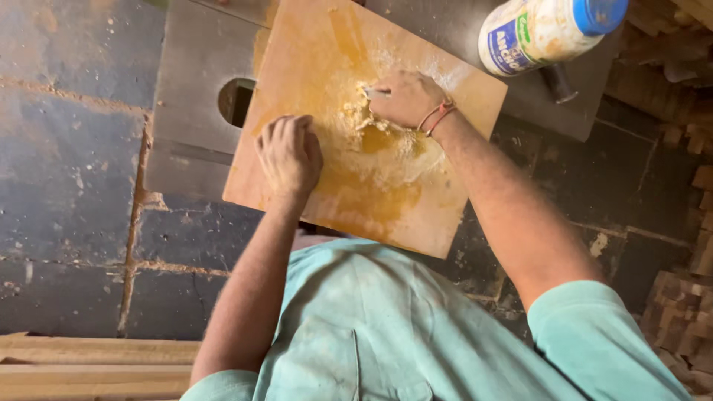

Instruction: The person places adhesive and colored powders onto a wooden board and mixes them into a paste using a small metal scraper.

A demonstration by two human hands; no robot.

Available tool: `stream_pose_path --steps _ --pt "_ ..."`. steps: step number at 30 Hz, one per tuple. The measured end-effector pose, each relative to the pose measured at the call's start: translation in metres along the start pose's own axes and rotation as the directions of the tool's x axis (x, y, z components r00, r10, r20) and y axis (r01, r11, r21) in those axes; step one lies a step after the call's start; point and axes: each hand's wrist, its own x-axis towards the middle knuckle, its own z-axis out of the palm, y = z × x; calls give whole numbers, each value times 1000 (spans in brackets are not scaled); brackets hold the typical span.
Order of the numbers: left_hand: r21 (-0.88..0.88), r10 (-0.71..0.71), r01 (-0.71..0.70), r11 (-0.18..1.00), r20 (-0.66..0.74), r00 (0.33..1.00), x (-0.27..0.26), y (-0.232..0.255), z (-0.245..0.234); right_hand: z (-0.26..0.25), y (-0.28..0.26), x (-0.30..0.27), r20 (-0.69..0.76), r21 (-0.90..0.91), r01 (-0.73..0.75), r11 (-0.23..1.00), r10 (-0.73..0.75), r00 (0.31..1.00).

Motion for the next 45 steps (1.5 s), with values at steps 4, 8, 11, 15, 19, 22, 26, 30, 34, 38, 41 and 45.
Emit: stream_pose_path --steps 4,8,11,15,19,22,26,30,34,38,41,45 --pt "-55 -97 96 994 -10 995 -24 2 -4 21 -31 -25 -98 223 -6 975 29 995" --pt "-98 -120 115 988 -41 992 1 -1 6 -1 -70 -41 150 258 -231 938 197 969" --pt "-164 -131 133 977 24 991 -15 -3 1 16 -87 -75 -12 217 -92 972 97 995" --pt "-140 -84 109 984 177 981 -2 -6 -12 20 -49 -83 102 230 -252 940 235 967" --pt "-58 117 -101 993 544 831 1 -13 -40 -1 -14 -75 -42 -62 8 998 -11 999" --pt "-36 220 -305 952 774 594 9 -13 -56 -10 -39 -65 46 183 -462 868 462 886" --pt "-21 186 -382 924 897 402 15 -8 -61 26 -126 -71 -30 413 -567 712 633 773" --pt "-1 177 -381 925 887 428 14 -8 -65 38 -148 -108 -104 327 -405 854 458 883" --pt "-23 197 -352 936 861 469 16 -7 -57 6 -107 -126 -183 219 -276 936 317 930" --pt "-36 218 -361 932 850 479 9 -14 -57 -12 -90 -99 -223 274 -327 904 391 893" --pt "-69 246 -335 940 815 524 8 -15 -52 3 -103 -79 -81 379 -481 791 546 834" --pt "-57 231 -331 942 825 515 4 -19 -55 26 -127 -94 -236 319 -322 891 404 884"
